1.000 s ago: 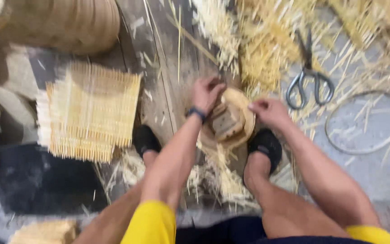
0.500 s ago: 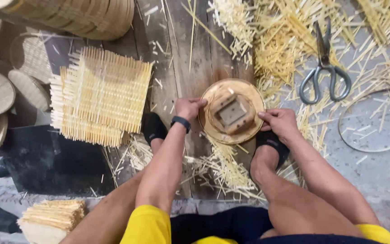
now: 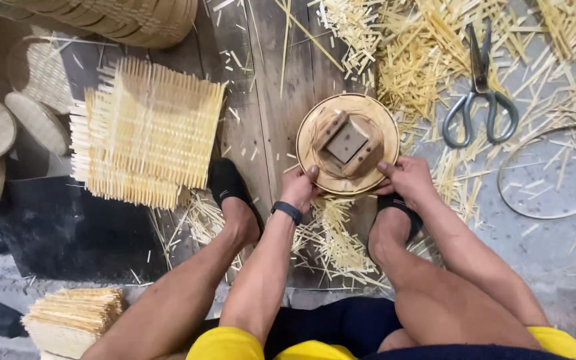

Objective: The recorder is weaving bamboo strips into circular frames and trimming them with scissors.

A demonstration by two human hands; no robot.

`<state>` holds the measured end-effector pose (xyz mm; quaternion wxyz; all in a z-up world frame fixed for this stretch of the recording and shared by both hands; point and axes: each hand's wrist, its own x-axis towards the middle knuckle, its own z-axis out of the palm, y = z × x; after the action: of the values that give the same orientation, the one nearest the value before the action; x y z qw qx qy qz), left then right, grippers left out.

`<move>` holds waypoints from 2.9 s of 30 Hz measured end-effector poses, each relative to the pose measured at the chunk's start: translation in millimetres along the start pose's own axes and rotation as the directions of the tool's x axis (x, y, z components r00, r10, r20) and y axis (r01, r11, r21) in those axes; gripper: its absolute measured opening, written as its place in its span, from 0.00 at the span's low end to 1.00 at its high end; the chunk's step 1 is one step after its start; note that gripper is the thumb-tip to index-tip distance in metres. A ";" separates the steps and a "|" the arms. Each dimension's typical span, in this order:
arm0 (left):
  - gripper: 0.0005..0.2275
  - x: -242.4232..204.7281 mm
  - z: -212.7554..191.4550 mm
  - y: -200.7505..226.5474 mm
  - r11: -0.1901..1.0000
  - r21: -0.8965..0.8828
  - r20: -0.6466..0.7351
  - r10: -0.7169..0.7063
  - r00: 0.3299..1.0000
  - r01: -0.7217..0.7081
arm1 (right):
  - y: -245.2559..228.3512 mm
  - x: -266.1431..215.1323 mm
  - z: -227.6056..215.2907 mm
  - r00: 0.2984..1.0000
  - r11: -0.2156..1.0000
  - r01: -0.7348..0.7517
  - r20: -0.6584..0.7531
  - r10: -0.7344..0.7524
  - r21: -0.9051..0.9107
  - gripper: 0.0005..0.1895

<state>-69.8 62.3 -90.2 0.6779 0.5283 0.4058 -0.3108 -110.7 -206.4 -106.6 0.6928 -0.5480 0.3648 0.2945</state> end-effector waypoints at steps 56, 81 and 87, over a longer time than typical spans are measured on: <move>0.16 25.9 -67.9 78.6 0.920 0.382 -0.001 -0.094 0.996 0.087 | -78.1 -80.2 -37.3 0.919 0.699 0.177 0.138 -0.370 0.693 0.32; 0.26 16.8 -107.0 151.2 -0.196 0.978 0.203 0.834 0.513 -0.068 | -38.8 -23.7 54.2 0.980 0.967 0.162 0.082 -0.181 0.194 0.20; 0.31 -13.4 -169.4 193.8 -0.102 0.982 -0.036 0.733 0.680 0.162 | -39.9 -23.1 45.7 0.974 0.966 0.139 0.145 -0.173 0.216 0.18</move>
<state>50.9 274.4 -7.5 -0.0251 0.9844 0.1093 -0.1355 -83.1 -171.1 -59.7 0.7938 -0.4752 0.2912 0.2435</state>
